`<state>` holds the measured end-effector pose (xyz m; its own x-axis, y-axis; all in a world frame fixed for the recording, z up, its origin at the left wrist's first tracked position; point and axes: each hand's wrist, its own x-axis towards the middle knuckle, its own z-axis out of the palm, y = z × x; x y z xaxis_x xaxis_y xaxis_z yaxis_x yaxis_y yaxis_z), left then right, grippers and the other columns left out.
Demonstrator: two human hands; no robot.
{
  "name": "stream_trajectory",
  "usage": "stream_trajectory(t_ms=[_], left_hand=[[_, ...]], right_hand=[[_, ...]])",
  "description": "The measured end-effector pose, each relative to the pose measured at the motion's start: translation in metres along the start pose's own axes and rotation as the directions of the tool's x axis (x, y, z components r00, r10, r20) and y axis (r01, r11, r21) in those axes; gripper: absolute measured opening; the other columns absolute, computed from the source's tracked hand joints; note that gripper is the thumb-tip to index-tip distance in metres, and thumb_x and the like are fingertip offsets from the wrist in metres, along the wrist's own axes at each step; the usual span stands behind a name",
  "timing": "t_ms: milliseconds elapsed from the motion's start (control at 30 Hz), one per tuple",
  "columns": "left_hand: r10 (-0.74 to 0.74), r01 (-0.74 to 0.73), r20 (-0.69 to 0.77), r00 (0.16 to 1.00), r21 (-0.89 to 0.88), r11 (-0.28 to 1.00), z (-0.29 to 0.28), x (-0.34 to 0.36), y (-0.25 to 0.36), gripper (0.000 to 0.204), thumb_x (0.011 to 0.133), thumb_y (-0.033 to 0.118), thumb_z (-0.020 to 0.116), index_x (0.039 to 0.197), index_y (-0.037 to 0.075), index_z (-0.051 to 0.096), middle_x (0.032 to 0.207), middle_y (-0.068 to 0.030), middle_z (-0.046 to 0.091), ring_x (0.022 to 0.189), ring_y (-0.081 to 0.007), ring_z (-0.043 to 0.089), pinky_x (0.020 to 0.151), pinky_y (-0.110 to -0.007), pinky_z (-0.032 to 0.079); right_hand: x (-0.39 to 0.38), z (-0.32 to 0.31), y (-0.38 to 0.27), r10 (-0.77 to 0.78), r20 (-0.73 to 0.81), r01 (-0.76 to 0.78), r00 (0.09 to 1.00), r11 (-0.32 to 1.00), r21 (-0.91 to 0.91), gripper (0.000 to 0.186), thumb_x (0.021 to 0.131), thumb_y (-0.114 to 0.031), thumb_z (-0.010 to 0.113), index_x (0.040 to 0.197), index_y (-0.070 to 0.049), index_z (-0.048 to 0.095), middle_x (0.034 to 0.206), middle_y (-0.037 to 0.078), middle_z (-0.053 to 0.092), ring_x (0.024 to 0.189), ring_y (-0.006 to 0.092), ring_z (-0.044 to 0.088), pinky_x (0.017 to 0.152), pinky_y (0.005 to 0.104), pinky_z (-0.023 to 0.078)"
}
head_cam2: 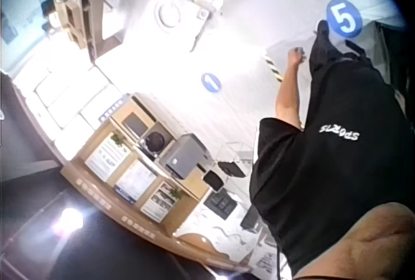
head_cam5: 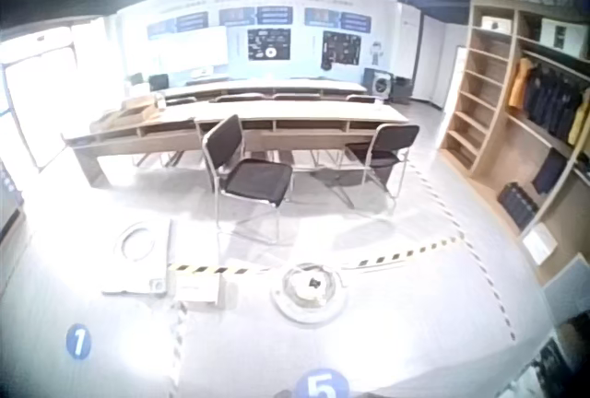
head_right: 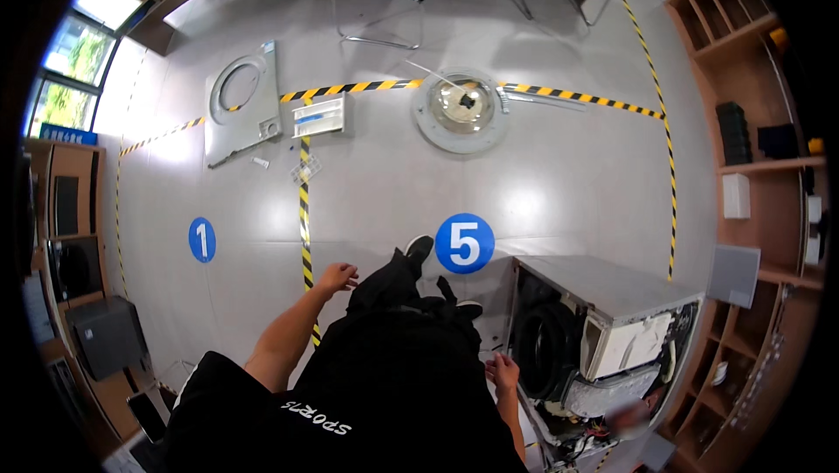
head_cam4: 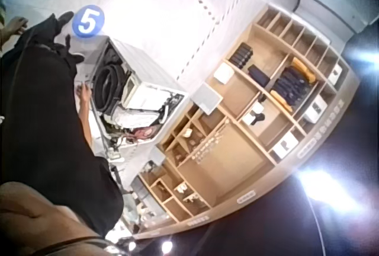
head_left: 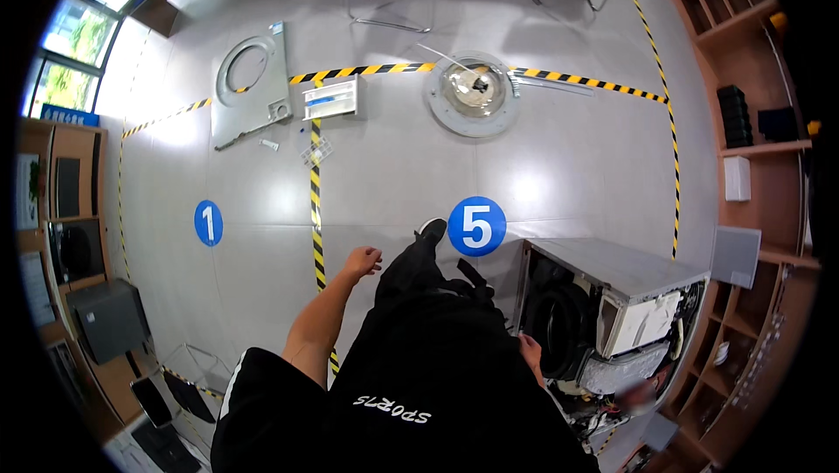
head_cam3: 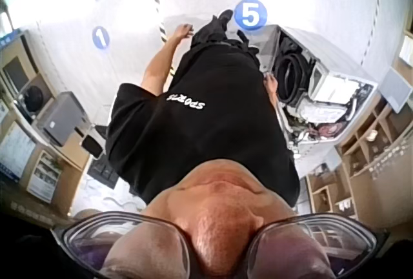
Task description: The person uses a power driver to remove screws from the bottom of a washing machine, then sets the driver aside and manipulates a white electrical component by hand, attaching a cable to it.
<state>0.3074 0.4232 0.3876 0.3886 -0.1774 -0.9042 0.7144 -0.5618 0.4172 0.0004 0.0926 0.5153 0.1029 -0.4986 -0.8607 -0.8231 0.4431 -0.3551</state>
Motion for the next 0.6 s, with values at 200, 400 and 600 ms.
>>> stream_trajectory(t_ms=[200, 400, 600], left_hand=[[0.008, -0.009, -0.017, 1.0, -0.026, 1.0, 0.009, 0.017, -0.019, 0.034, 0.087, 0.028, 0.052, 0.106, 0.001, 0.056, 0.091, -0.0096, 0.063, 0.071, -0.0178, 0.064, 0.058, -0.029, 0.051], [-0.009, 0.006, -0.052, 0.999, -0.05, 0.999, 0.012, 0.007, -0.017, 0.034, 0.086, 0.028, 0.053, 0.105, 0.0, 0.057, 0.089, -0.0092, 0.064, 0.071, -0.0176, 0.064, 0.058, -0.029, 0.052], [-0.026, 0.023, -0.052, 0.998, -0.056, 0.998, 0.003, 0.01, -0.033, 0.034, 0.085, 0.029, 0.053, 0.103, 0.0, 0.058, 0.088, -0.0094, 0.064, 0.069, -0.018, 0.064, 0.057, -0.03, 0.052]], right_hand=[[0.023, -0.021, 0.011, -0.128, 0.074, 0.123, 0.989, 0.99, 0.072, 0.031, 0.089, -0.024, 0.055, 0.108, 0.0, 0.055, 0.074, 0.009, 0.062, 0.047, 0.0099, 0.048, 0.042, 0.024, 0.039], [0.017, -0.021, -0.019, -0.147, 0.072, 0.152, 0.987, 0.985, -0.076, 0.032, 0.089, -0.028, 0.056, 0.107, -0.002, 0.054, 0.075, 0.009, 0.063, 0.049, 0.0095, 0.05, 0.037, 0.0211, 0.035], [0.017, -0.012, -0.026, -0.179, 0.064, 0.177, 0.982, 0.984, 0.032, 0.03, 0.088, -0.026, 0.057, 0.105, -0.001, 0.053, 0.076, 0.009, 0.061, 0.057, 0.0154, 0.06, 0.042, 0.022, 0.04]])
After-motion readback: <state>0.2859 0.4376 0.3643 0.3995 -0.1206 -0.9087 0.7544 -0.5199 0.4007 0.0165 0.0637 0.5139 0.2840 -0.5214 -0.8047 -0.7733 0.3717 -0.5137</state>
